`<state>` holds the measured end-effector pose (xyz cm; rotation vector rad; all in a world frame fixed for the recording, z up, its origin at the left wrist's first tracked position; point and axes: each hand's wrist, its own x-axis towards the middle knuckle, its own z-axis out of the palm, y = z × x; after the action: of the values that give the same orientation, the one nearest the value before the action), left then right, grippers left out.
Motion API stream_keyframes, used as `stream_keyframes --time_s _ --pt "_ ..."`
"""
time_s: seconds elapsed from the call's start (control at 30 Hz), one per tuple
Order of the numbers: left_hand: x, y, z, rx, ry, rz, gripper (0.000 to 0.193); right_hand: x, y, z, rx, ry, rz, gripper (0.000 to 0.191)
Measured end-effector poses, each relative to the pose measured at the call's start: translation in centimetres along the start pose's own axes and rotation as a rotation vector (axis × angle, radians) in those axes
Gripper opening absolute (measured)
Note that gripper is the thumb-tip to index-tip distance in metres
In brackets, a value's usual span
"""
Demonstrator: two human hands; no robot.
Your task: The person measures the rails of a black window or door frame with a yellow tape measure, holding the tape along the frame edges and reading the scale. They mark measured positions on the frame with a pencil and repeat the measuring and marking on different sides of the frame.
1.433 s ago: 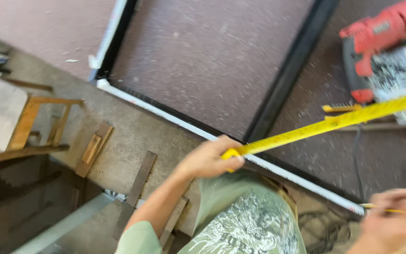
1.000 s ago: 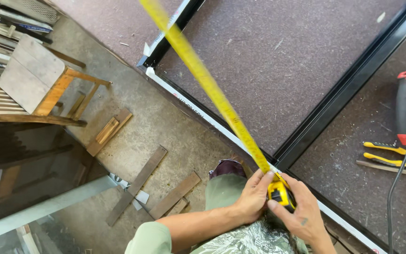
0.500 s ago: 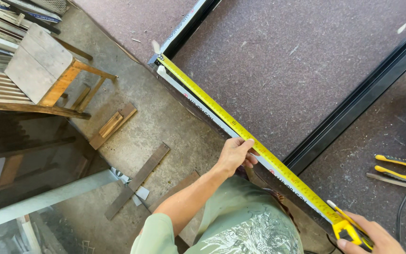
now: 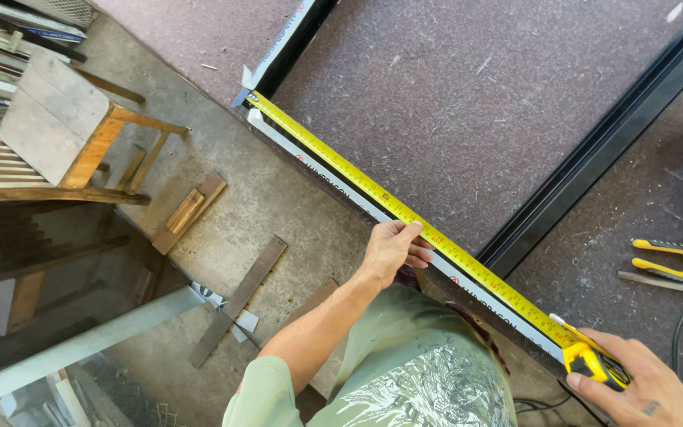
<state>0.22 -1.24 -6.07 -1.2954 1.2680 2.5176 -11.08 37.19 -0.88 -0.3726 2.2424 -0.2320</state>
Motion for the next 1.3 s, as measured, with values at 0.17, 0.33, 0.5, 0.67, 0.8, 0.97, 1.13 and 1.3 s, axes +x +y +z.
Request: stream_keyframes --time_s 0.17,0.33,0.5,0.67,0.8,0.97,1.13,1.3 --pt "-0.7 0.2 -0.2 -0.009 0.017 0.024 0.032 -1.2 -2.3 -0.6 0.016 0.130 -0.099 0.069" --pt "-1.4 0.1 -1.7 0.018 0.030 0.010 0.031 -2.4 -3.7 0.0 0.140 0.221 -0.289 0.058" --pt "-1.2 0.0 -3.2 0.037 -0.001 -0.036 0.026 -1.0 -3.8 1.2 0.160 0.114 -0.236 0.063" --pt "-1.9 0.1 -4.7 -0.059 -0.042 -0.127 0.025 0.9 -3.5 1.8 0.374 -0.030 -0.326 0.056" --pt "-4.3 1.1 -5.0 -0.162 -0.082 -0.167 0.026 1.1 -3.1 1.9 0.499 -0.177 -0.242 0.054" --pt "-8.3 4.0 -4.3 0.507 -0.059 -0.102 0.033 1.4 -3.0 2.7 0.672 -0.270 -0.201 0.053" --pt "-5.0 6.6 0.5 1.017 -0.243 0.431 0.022 2.0 -3.3 2.7 0.712 -0.310 -0.255 0.051" --pt "4.3 4.0 11.1 1.307 -0.370 0.430 0.060 1.9 -4.5 1.7 0.795 -0.364 -0.135 0.051"
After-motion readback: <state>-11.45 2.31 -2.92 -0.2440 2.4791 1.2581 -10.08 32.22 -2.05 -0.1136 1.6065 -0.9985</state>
